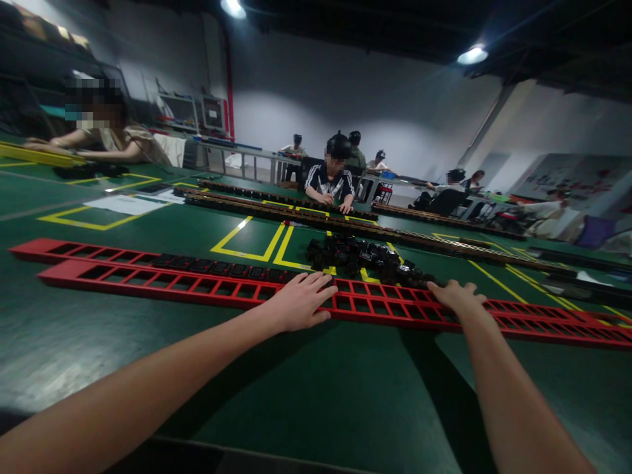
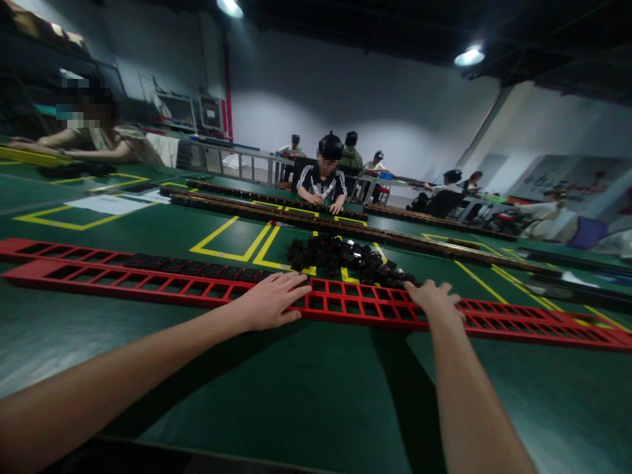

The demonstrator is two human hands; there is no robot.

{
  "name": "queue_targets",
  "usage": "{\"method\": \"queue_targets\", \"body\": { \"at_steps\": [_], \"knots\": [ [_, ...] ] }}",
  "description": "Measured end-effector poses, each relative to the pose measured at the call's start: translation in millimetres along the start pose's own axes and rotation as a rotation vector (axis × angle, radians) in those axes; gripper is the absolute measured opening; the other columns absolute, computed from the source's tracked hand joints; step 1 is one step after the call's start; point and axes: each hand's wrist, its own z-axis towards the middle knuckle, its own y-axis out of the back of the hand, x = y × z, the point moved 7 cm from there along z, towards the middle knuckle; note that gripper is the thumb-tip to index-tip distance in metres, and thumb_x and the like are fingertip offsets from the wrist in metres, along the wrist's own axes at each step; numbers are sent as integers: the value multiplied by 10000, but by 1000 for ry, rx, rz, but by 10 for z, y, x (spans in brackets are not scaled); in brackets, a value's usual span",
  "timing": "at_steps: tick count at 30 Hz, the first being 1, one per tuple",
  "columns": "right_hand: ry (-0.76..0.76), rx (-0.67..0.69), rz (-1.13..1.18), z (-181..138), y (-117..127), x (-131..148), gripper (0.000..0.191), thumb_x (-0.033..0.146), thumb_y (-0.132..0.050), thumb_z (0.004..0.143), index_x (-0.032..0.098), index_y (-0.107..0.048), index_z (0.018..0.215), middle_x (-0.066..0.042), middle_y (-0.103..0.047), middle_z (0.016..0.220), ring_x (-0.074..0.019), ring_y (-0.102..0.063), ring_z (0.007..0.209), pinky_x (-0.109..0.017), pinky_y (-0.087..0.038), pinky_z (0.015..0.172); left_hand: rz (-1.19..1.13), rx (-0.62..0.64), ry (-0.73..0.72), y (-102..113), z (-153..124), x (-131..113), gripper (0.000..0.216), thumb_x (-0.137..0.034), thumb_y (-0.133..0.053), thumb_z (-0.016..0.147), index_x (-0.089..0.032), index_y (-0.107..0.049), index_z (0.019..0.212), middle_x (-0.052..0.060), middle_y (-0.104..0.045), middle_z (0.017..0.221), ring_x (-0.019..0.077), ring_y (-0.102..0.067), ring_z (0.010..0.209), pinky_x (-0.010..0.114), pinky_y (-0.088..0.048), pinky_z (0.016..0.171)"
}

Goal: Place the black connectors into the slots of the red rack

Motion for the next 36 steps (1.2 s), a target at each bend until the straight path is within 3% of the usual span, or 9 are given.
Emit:
{"method": "queue_targets", "body": {
  "at_steps": [4, 12, 17, 21, 28, 36],
  "knots": [
    [67, -40, -44, 130, -50, -17, 797, 695, -349, 881, 124, -515, 1412, -289, -346, 1480, -494, -349, 1355, -648, -358, 1039, -1, 2, -12, -5, 2, -10, 612, -533, -453, 993, -206, -391, 1506, 131, -351, 1590, 337, -318, 1460, 519, -311, 1155],
    [141, -89, -63, 68, -142, 108, 808, 688, -281, 900, 97, -526, 1394, -302, -381, 1434, -480, -342, 1368, -642, -362, 1027, 10, -29, -12, 16, 2, -16, 599, -532, -476, 980, -215, -413, 1485, 143, -373, 1573, 343, -346, 1442, 516, -322, 1142],
    [226, -87, -68, -83, -150, 304, 827, 723, -268, 884, 131, -531, 1398, -281, -366, 1455, -504, -365, 1341, -661, -326, 1037, 0, -20, -11, -20, 3, 3, 615, -554, -446, 988, -223, -387, 1503, 136, -355, 1585, 342, -333, 1450, 522, -309, 1148],
    [237, -88, -137, -230, -98, 408, 784, 665, -253, 929, 104, -498, 1419, -277, -398, 1426, -477, -411, 1324, -595, -302, 1084, 4, -23, -14, -1, -1, 0, 603, -548, -446, 991, -217, -405, 1492, 143, -371, 1574, 342, -345, 1442, 518, -314, 1143],
    [332, -61, -100, -581, -79, 655, 759, 684, -266, 935, 144, -492, 1419, -266, -377, 1432, -495, -438, 1292, -593, -404, 999, 14, -29, -9, 6, 5, -5, 597, -558, -441, 988, -225, -410, 1483, 127, -388, 1565, 337, -352, 1435, 509, -314, 1139],
    [366, -6, -95, -776, -70, 793, 720, 670, -292, 946, 193, -443, 1465, -237, -304, 1519, -502, -397, 1331, -608, -384, 1026, 8, -29, -8, -3, 10, 8, 599, -563, -428, 991, -240, -394, 1494, 115, -381, 1571, 320, -341, 1444, 491, -298, 1151]
  ]
}}
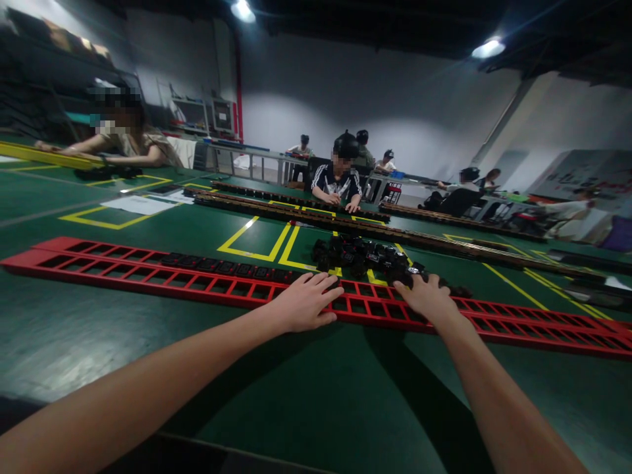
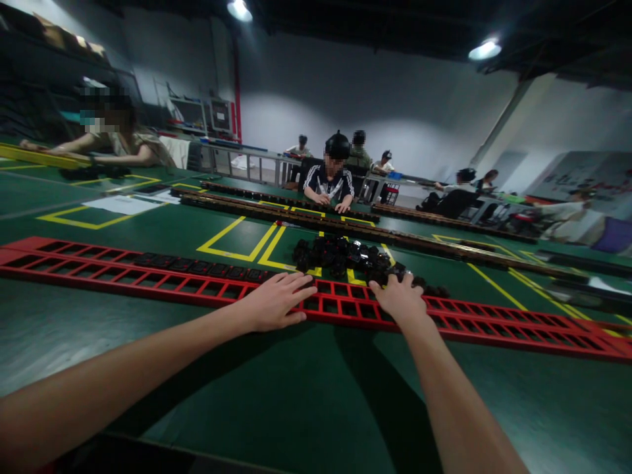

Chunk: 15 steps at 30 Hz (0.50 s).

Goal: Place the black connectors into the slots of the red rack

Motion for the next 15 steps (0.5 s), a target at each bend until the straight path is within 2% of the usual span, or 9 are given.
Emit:
{"method": "queue_targets", "body": {
  "at_steps": [9, 15],
  "knots": [
    [42, -22, 13, -120, 124, 85, 657, 607, -334, 966, 167, -471, 1434, -241, -424, 1435, -444, -522, 1253, -558, -439, 988, 25, 33, 6, 25, -21, -29, 598, -533, -463, 987, -224, -403, 1495, 128, -363, 1584, 336, -346, 1445, 500, -307, 1147],
    [-1, 37, -8, -85, 192, 1, 572, 572, -399, 942, 137, -620, 1240, -211, -658, 1191, -385, -640, 1107, -512, -499, 910, 30, 35, 3, 13, -27, -28, 609, -533, -450, 988, -219, -385, 1506, 119, -365, 1586, 322, -359, 1439, 485, -312, 1147]
  ]
}}
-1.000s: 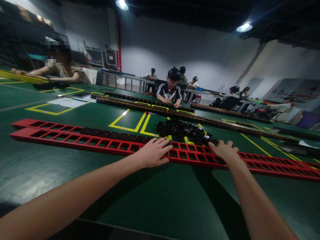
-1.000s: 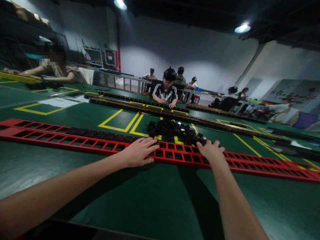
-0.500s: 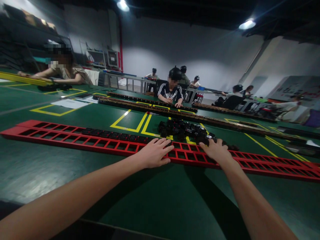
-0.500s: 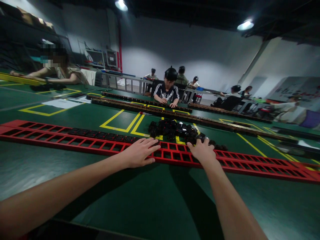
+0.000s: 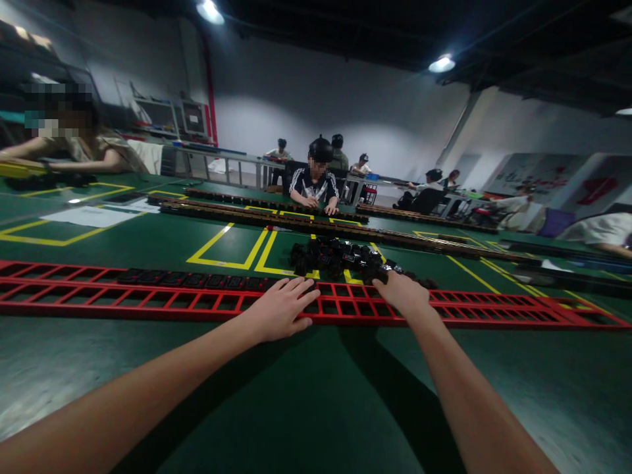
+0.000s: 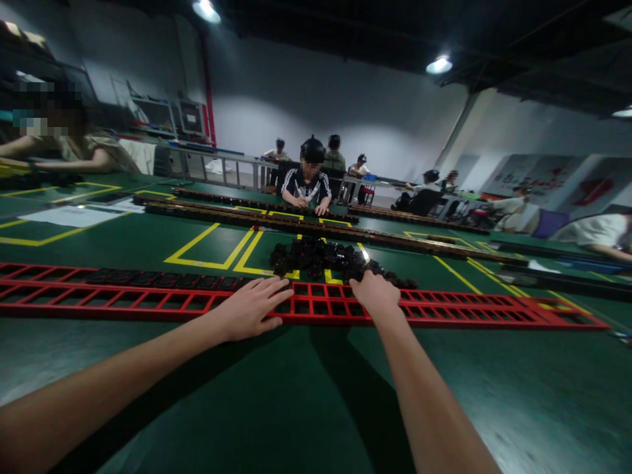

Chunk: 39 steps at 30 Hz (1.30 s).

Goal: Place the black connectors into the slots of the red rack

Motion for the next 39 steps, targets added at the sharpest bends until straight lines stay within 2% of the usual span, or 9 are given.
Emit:
{"method": "queue_targets", "body": {
  "at_steps": [3, 7, 9, 15, 22, 26, 29, 35, 39],
  "knots": [
    [18, -67, -1, 12, 75, 7, 480, 501, -407, 950, 149, -661, 1155, -194, -689, 1134, -365, -655, 1062, -483, -518, 867, -7, -3, 11, -1, -3, 9, 638, -530, -448, 987, -202, -353, 1527, 113, -363, 1588, 315, -349, 1445, 475, -296, 1158],
    [183, -214, 8, 12, 108, 157, 394, 384, -382, 978, 176, -663, 1161, -169, -679, 1154, -319, -636, 1086, -423, -509, 872, -13, 2, 16, -5, -6, 11, 625, -524, -449, 988, -197, -380, 1517, 112, -367, 1586, 317, -337, 1454, 473, -289, 1160],
    [242, -235, -5, 21, 50, 217, 375, 372, -387, 983, 186, -663, 1158, -161, -667, 1168, -308, -626, 1100, -414, -497, 885, -15, 0, 16, -6, -7, 10, 625, -522, -449, 988, -198, -380, 1518, 110, -366, 1587, 316, -341, 1452, 477, -292, 1159],
    [316, -196, 4, 40, -150, 316, 354, 376, -409, 986, 182, -654, 1153, -143, -647, 1162, -306, -644, 1048, -437, -486, 864, -9, 6, 17, -6, -7, 1, 626, -517, -461, 985, -200, -381, 1519, 104, -350, 1597, 316, -340, 1452, 479, -290, 1167],
    [447, -222, 100, -4, -227, 500, 327, 346, -430, 993, 185, -652, 1171, -121, -617, 1241, -263, -628, 1083, -381, -463, 917, -10, 1, 18, -8, 0, -6, 625, -518, -464, 984, -198, -386, 1516, 111, -353, 1594, 322, -349, 1445, 485, -297, 1164],
    [503, -274, 159, 5, -217, 516, 308, 329, -455, 987, 189, -655, 1175, -103, -608, 1268, -241, -618, 1102, -346, -468, 935, -12, -6, 17, -9, 0, -3, 625, -524, -460, 985, -199, -389, 1514, 110, -363, 1589, 319, -347, 1448, 488, -304, 1160],
    [477, -283, 155, 39, -227, 485, 324, 332, -454, 989, 181, -654, 1194, -120, -593, 1298, -262, -591, 1152, -374, -472, 950, -17, -13, 15, -16, -1, 4, 629, -534, -453, 986, -201, -385, 1516, 108, -365, 1588, 316, -347, 1449, 483, -303, 1164],
    [477, -159, 153, 87, -351, 494, 402, 429, -413, 1016, 242, -595, 1321, -127, -423, 1510, -312, -492, 1310, -477, -461, 993, -14, -7, 12, -30, -3, 11, 626, -534, -440, 991, -204, -375, 1519, 108, -355, 1593, 314, -340, 1453, 476, -294, 1170],
    [488, -130, 176, 92, -386, 498, 420, 439, -397, 1021, 239, -573, 1345, -134, -356, 1560, -325, -461, 1346, -519, -472, 984, -17, 3, 14, -31, -2, 12, 625, -531, -435, 993, -200, -374, 1519, 110, -343, 1599, 318, -334, 1456, 483, -290, 1171]
  ]
}}
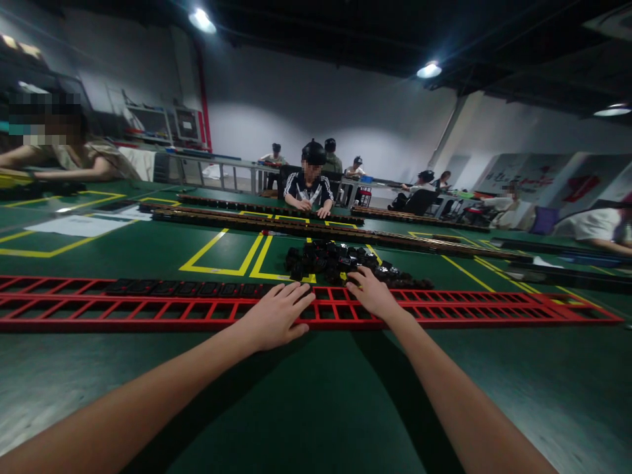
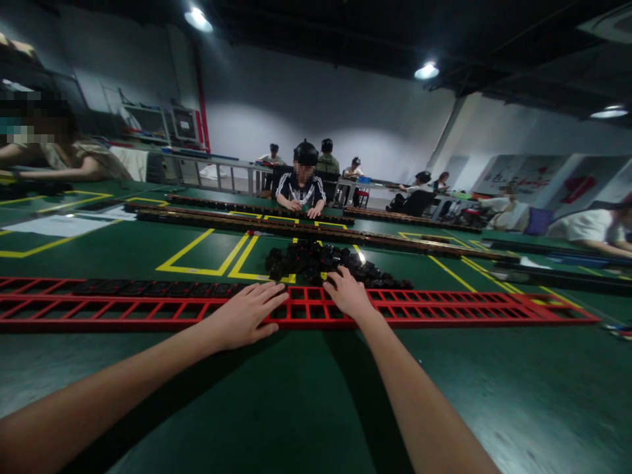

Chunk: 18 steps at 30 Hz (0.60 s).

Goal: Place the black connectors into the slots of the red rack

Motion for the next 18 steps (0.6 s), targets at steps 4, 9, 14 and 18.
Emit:
{"method": "queue_targets", "body": {
  "at_steps": [4, 9, 14, 18],
  "knots": [
    [8, -8, 14, 10, -16, -9, 434, 434, -393, 1021, 235, -556, 1370, -140, -330, 1578, -327, -449, 1363, -524, -475, 991, -1, -7, -3, 1, -1, -2, 625, -534, -449, 987, -204, -380, 1514, 102, -358, 1592, 312, -337, 1454, 475, -292, 1171],
    [18, -8, 21, 22, -37, -11, 461, 441, -391, 1021, 243, -527, 1415, -146, -306, 1594, -356, -438, 1376, -561, -469, 999, 6, -7, 1, -3, -2, 0, 621, -528, -447, 989, -203, -379, 1513, 101, -360, 1591, 309, -334, 1454, 473, -283, 1173],
    [32, -3, 34, 25, -50, -8, 471, 436, -388, 1022, 227, -532, 1419, -155, -330, 1587, -358, -431, 1386, -561, -462, 1014, -1, -8, -2, -6, -3, -2, 619, -527, -450, 988, -204, -380, 1512, 103, -357, 1592, 307, -333, 1455, 471, -284, 1172],
    [42, -8, 26, 29, -52, -8, 472, 427, -397, 1020, 214, -533, 1419, -158, -363, 1571, -352, -442, 1380, -564, -445, 1037, 5, -4, 2, 0, -4, -5, 622, -521, -454, 989, -201, -374, 1518, 105, -352, 1595, 308, -331, 1455, 476, -281, 1175]
  ]
}}
